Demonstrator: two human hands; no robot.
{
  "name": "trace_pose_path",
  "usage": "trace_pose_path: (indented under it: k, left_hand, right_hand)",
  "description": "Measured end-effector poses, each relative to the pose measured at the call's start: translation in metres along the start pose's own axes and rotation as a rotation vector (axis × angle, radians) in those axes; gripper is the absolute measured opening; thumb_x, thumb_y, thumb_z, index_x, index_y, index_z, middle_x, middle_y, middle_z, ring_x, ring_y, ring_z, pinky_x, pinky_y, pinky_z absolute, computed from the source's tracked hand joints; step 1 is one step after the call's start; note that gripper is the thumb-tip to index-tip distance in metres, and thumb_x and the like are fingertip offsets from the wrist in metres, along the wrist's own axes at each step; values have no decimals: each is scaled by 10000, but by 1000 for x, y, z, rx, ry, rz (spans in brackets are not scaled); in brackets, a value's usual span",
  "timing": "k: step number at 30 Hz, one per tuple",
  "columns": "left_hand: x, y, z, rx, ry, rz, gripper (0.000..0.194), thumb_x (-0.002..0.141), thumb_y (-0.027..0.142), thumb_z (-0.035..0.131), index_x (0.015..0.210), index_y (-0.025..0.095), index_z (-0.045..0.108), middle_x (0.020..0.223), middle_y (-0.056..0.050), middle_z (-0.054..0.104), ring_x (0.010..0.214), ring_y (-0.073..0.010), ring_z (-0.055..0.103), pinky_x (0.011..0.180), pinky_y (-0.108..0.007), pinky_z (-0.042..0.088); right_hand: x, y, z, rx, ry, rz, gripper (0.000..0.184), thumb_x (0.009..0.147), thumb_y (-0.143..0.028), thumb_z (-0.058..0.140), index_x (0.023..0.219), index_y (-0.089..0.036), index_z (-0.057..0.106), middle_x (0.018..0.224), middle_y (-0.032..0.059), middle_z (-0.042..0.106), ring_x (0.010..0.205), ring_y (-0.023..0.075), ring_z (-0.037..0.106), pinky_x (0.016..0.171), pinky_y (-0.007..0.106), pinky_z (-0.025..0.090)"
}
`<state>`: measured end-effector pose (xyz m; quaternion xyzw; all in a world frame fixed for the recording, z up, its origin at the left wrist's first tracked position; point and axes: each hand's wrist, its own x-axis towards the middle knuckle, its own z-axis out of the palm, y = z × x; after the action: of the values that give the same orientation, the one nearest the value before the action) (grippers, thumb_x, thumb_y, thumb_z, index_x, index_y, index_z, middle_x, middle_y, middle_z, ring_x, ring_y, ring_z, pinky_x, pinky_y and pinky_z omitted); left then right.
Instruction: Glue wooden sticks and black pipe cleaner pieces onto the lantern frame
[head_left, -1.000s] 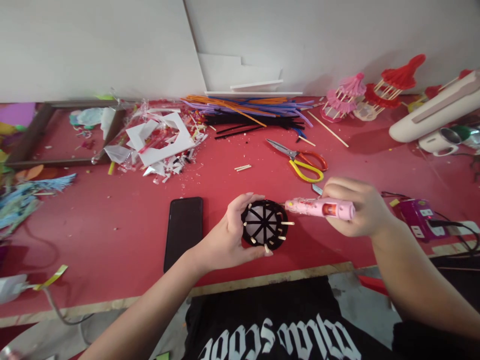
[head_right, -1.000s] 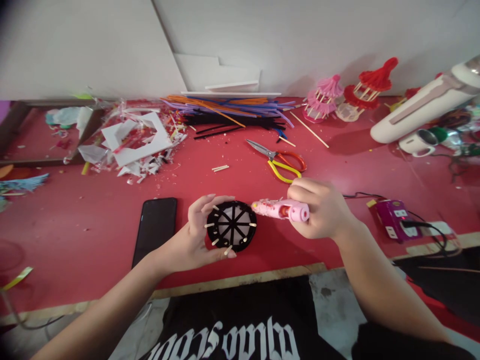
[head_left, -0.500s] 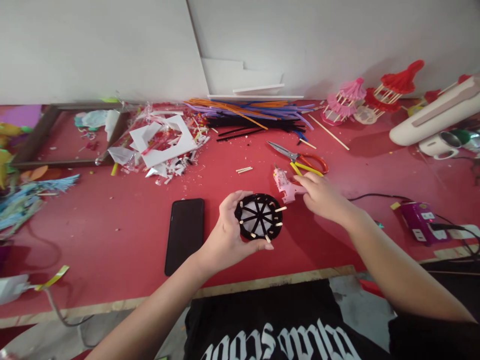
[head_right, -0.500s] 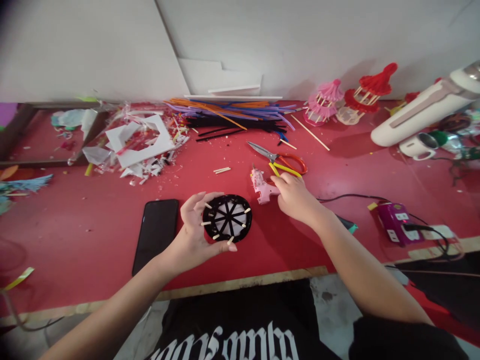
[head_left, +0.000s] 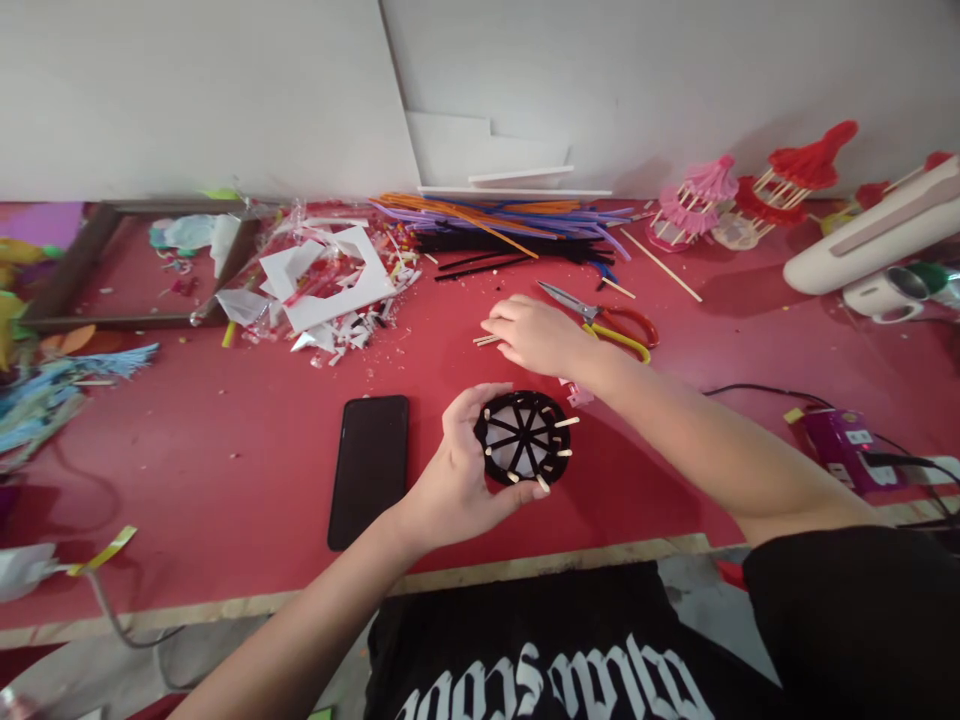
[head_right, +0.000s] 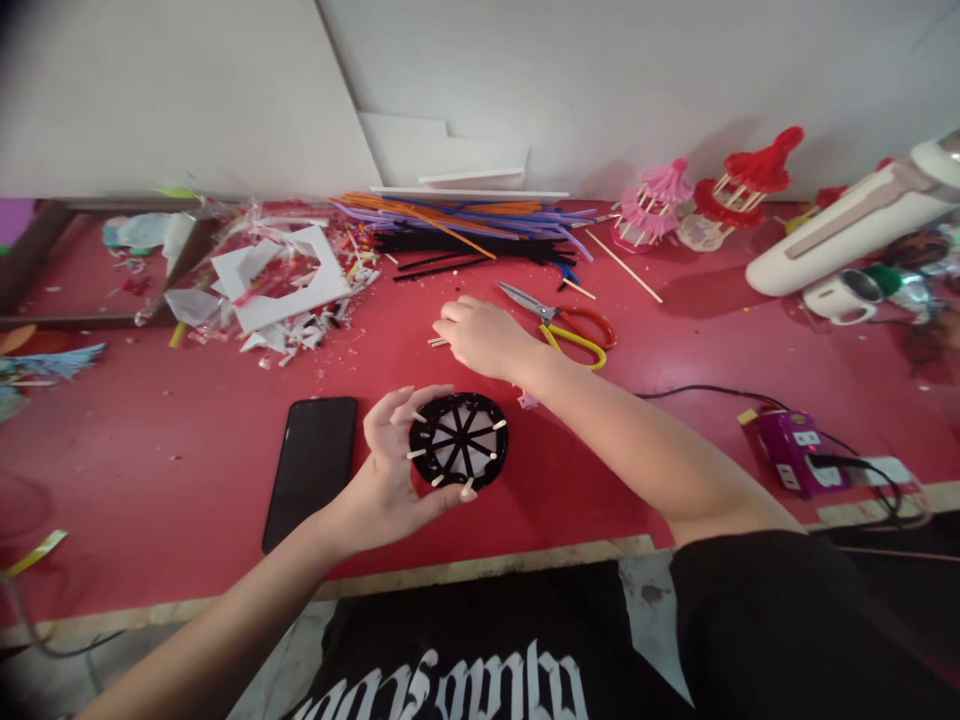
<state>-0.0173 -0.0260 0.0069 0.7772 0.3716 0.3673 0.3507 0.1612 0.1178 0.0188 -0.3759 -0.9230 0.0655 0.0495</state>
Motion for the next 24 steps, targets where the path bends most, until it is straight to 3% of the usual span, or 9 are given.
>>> trace_pose_path:
  k: [4, 11, 15, 18, 22, 24]
  left_hand:
    - [0, -2, -4, -16, -27, 1, 1121, 711, 478, 859, 1477, 290, 63, 1441, -210, 331, 1350, -388, 450, 1076, -626, 468]
    - [1, -9, -15, -225, -155, -24, 1103, 688, 423, 886, 1468, 297, 116, 1428, -216, 416, 1378, -425, 447, 1059, -623, 490]
    - [3, -15, -21, -163, -228, 0, 1151, 635, 462, 904, 1496, 293, 160, 1488, -235, 361, 1412, -459, 385, 1105, -658, 435]
    - [4, -20, -22, -120, -237, 32, 1253, 589, 495, 917, 1527, 331, 104, 1521, -223, 316, 1455, -488, 289, 1128, -705, 373]
    - [6, -26, -18, -180, -231, 23, 1251, 550, 501, 928, 1512, 346, 144, 1488, -191, 391, 1478, -485, 242, 1166, -711, 306]
    - [6, -28, -15, -264, -236, 3, 1214, 578, 493, 920, 1504, 355, 147, 1502, -188, 372, 1460, -468, 301, 1156, -690, 342]
  right_hand:
    - [13, -8, 6, -15, -77, -13, 269, 965, -76, 459, 1017, -83, 723, 1022, 163, 689, 968, 254, 584, 772, 349, 443]
    - [11, -4, 12, 74, -41, 6, 208, 907, -27, 512, 908, -78, 714, 962, 164, 694, 949, 254, 602, 783, 351, 442]
    - [-3, 2, 0, 209, 85, 67, 143, 863, -48, 572, 918, -121, 682, 973, 105, 699, 895, 198, 640, 794, 317, 479]
    - [-28, 3, -13, 350, 219, 143, 133, 894, -110, 562, 1001, -148, 631, 980, 65, 707, 836, 145, 681, 766, 271, 535]
    - [-73, -5, -21, 909, 462, 216, 235, 864, -207, 681, 1093, -212, 628, 920, 12, 748, 826, 141, 734, 713, 247, 595]
    - [-92, -11, -19, 1012, 495, 248, 180, 834, -206, 724, 1010, -216, 687, 893, 8, 764, 772, 135, 740, 703, 246, 612]
